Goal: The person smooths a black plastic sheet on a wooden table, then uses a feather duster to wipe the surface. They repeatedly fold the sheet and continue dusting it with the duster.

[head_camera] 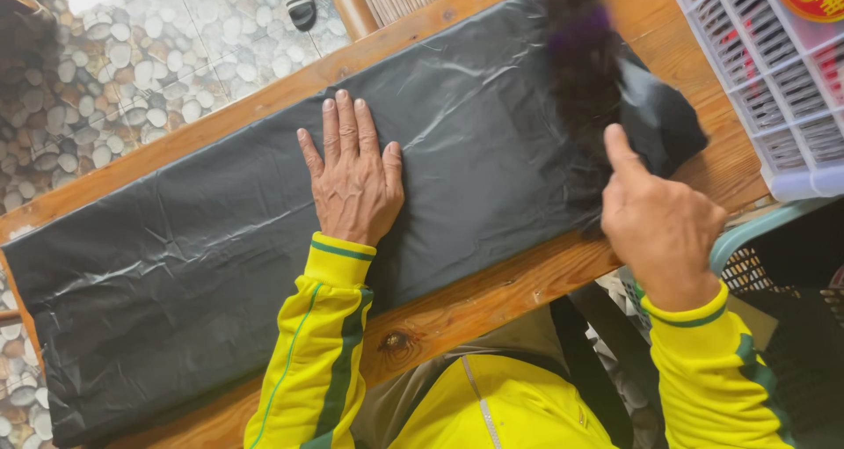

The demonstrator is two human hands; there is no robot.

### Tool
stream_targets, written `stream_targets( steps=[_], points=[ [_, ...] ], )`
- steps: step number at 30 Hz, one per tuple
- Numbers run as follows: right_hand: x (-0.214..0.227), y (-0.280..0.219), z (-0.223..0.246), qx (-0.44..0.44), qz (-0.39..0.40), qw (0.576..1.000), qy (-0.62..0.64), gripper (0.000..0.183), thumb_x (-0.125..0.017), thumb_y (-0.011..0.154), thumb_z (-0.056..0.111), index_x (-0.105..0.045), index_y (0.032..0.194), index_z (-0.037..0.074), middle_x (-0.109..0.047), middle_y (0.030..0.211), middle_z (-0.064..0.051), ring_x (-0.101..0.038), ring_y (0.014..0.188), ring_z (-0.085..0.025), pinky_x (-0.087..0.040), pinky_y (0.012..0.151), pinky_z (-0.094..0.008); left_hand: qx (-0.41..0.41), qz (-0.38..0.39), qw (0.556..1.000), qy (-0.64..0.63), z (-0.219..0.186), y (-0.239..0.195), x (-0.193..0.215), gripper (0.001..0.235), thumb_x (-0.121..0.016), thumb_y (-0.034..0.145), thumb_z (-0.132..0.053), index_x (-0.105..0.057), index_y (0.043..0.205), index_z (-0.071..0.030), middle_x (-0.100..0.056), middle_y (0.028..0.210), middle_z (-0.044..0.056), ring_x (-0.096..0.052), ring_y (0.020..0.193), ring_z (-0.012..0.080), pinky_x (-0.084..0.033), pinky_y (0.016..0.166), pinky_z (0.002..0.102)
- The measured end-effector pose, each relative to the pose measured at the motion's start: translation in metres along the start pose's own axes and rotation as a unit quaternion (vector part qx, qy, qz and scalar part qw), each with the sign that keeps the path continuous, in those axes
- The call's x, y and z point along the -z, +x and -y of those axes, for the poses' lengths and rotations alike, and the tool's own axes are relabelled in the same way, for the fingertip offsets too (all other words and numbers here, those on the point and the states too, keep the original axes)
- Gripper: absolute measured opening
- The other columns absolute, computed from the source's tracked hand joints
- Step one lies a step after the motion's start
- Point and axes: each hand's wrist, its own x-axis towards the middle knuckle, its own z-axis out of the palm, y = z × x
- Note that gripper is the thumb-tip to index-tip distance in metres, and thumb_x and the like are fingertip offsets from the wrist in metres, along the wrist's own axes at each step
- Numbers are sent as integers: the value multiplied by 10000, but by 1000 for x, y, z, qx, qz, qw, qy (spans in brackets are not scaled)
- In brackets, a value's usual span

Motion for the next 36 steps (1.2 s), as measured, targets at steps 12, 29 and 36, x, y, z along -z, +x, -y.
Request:
stream_targets(
  steps=[12, 29, 36],
  points=[
    [75, -58, 106, 182, -215, 927, 246, 424, -597, 893, 146, -660, 1311, 124, -732, 1133, -7, -441, 433, -258, -351, 472, -385, 120, 17, 993, 9, 78, -25, 29, 606, -398, 992, -378, -328, 1481, -26, -249, 1552, 130, -179, 1439, 319, -50, 1118, 608],
    [47, -33, 87, 90, -167, 978, 85, 435, -596, 982, 212, -735, 1394, 212, -564, 523, -132, -555, 451, -328, -395, 436, -427, 153, 7, 987, 45, 95, -45, 15, 590, -380, 1008, -388, -321, 1492, -56, -231, 1553, 113, -201, 1436, 323, -134, 1114, 638],
    [67, -84, 163, 277, -168, 917, 234, 495, -569, 865, 140, -607, 1358, 163, -467, 550, 36, -339, 402, -214, -293, 440, -371, 151, 15, 987, 44, 100, -48, 8, 569, -400, 1009, -353, -301, 1501, -86, -195, 1565, 90, -182, 1446, 329, -135, 1117, 650]
  ],
)
